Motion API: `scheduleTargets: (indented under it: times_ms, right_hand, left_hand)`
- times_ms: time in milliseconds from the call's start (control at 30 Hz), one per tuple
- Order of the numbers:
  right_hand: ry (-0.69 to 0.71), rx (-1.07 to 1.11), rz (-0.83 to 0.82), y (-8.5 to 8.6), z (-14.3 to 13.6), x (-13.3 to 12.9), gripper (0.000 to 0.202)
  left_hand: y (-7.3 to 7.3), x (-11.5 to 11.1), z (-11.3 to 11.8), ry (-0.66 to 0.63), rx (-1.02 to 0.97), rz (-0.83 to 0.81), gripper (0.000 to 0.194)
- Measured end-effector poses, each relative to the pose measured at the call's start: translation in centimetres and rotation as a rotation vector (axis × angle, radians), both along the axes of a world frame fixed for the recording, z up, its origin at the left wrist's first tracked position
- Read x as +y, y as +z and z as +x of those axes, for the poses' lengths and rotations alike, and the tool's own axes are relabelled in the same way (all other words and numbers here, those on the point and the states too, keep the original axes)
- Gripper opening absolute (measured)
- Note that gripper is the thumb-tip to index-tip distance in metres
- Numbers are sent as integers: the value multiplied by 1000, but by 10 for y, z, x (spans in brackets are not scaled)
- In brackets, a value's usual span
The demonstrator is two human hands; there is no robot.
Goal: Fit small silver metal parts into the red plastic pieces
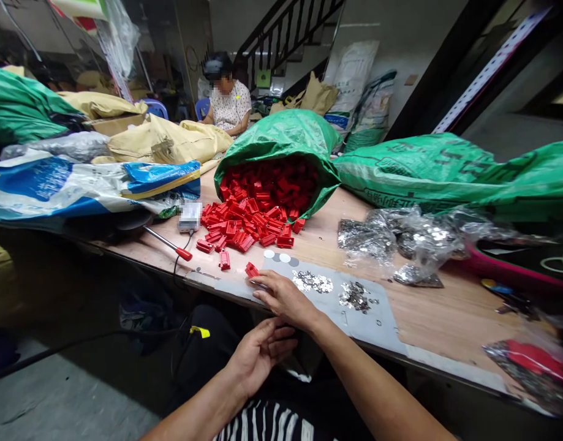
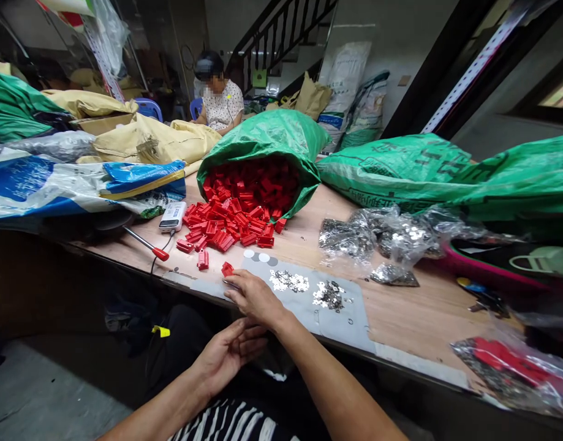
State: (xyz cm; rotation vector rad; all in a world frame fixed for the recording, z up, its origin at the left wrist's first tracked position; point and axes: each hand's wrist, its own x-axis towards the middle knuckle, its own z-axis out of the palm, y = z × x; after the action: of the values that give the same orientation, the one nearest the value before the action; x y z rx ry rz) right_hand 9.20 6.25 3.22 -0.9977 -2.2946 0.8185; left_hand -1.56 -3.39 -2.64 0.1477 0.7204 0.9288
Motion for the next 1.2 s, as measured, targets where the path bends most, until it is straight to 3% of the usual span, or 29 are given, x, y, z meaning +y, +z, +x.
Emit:
scheduleTargets:
  times_ms: [67,133,267,433,600,667,733,833,933,1033,1200]
  right_hand:
    - [-20,111,-98,7,21,-21,25]
    - [-44,186,-211,13,40,-41,22]
    - [-56,304,-416,19,62,-71,24]
    - [-91,456,-665,18,62,-87,36]
    - [-31,523,-852,15,60,-93,47]
    - [-64,499,-787,13,68,-88,44]
    - [-173,420,-621,9,83,-79,36]
    - [-498,175,-265,3,115,-58,23]
    - [-801,-228,-4,-2,145,-36,18]
    - [-856,-479,76,-2,160,-19,19]
    - [-818,-589,66,0,159,-5,16]
  left_hand:
    - [9,-3,2,16,85,162,34]
    - [15,-7,5,113,300,333,34]
    - [14,-10,11,296,667,568,46]
    - [10,-6,7,237,955,837,49]
    - [12,-1,-2,173,1015,973,48]
    - [15,0,-2,141,1007,956,44]
    - [18,0,-1,132,980,877,35]
    - [22,1,1,76,819,695,33]
    - [22,1,5,23,604,554,34]
    - [22,2,8,20,522,518,30]
    - [22,0,9,26,474,478,31]
